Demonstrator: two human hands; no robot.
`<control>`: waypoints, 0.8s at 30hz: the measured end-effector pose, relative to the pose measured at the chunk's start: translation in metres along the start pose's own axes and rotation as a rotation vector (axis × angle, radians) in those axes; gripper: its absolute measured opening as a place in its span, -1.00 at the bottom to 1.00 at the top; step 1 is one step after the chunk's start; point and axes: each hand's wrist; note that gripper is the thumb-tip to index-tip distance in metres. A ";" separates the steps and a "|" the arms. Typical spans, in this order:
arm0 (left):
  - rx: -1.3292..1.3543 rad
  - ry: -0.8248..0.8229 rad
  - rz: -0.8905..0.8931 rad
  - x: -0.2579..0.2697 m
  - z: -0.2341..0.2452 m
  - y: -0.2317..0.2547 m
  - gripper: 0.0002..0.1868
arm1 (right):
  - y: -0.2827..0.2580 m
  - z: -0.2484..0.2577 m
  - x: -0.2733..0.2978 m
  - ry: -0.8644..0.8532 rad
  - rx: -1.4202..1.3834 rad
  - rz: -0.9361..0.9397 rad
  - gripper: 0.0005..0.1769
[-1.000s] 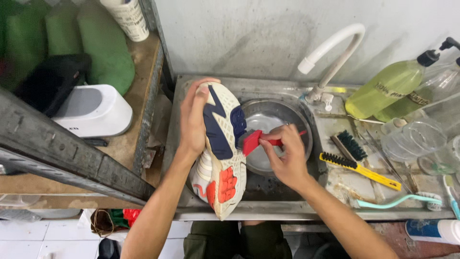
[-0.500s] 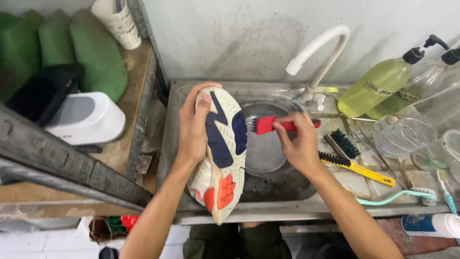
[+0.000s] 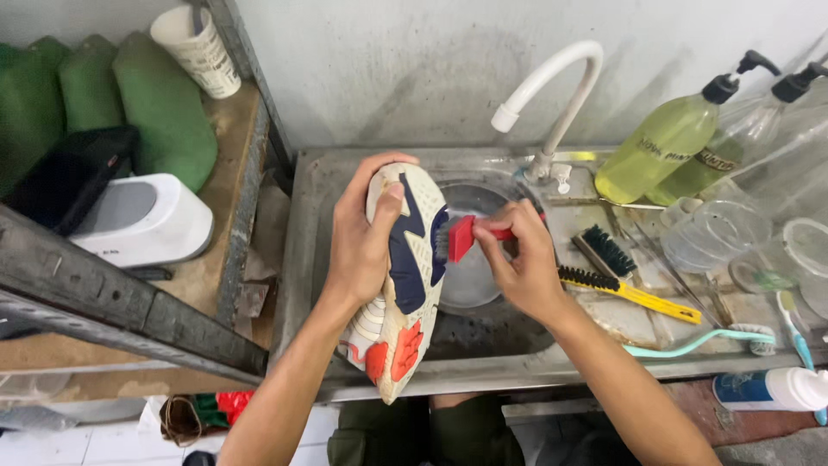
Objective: The person scrubs the sole of a sneaker using a red brush and a metal tool over a sink. They wipe the shoe with a gray cloth and continue scrubbing different sections of the sole.
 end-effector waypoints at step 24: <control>0.036 -0.073 -0.018 0.010 -0.012 0.012 -0.59 | -0.004 0.033 -0.020 -0.046 0.096 -0.030 -0.89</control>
Point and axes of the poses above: each hand's wrist, its own x-axis away from the middle knuckle, its own z-axis out of the back of the hand, y = z × x, and after that the axes turned 9 degrees about y, right-handed
